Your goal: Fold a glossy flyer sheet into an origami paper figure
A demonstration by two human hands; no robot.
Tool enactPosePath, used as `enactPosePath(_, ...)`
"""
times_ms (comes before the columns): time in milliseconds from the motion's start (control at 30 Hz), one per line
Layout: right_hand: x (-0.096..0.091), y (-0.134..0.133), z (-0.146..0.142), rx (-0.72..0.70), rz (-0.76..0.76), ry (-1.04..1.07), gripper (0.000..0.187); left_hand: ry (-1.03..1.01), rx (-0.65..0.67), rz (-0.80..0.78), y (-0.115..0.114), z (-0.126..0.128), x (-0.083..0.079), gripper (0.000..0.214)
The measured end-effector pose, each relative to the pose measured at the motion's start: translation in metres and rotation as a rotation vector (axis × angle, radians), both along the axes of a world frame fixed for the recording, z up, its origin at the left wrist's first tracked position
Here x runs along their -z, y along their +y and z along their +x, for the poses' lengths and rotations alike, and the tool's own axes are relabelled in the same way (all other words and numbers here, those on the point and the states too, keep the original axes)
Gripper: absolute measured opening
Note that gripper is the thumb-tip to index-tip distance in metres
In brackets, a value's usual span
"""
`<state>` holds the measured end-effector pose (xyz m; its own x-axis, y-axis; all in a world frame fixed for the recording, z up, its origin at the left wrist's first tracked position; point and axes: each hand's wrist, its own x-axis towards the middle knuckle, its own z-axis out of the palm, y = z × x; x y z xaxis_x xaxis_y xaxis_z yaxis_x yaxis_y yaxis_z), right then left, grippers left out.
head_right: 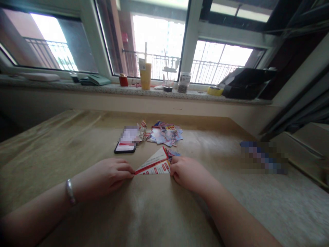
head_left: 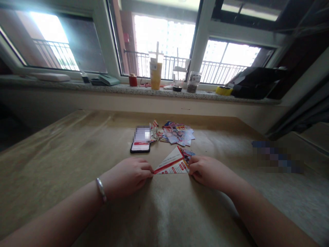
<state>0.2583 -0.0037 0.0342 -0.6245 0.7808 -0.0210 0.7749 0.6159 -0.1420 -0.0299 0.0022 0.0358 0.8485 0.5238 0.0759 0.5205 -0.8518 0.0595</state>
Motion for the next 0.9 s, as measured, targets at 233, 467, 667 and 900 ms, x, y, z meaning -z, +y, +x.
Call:
enactPosePath(233, 0.000, 0.000, 0.005, 0.030, -0.009, -0.031, 0.021, 0.001, -0.003, -0.003, 0.001, -0.001, 0.002, 0.029)
enactPosePath(467, -0.004, -0.001, 0.008, 0.077, -0.014, -0.085, 0.025, 0.016, -0.021, -0.028, 0.002, 0.000, 0.002, 0.028)
enactPosePath(667, -0.007, -0.004, 0.002, 0.115, 0.003, -0.151, 0.024, 0.029, -0.018, -0.006, 0.000, 0.000, 0.002, 0.024)
enactPosePath(900, 0.003, 0.000, -0.005, 0.252, 0.102, -0.159, 0.021, -0.003, -0.011, 0.058, 0.001, 0.002, 0.004, 0.015)
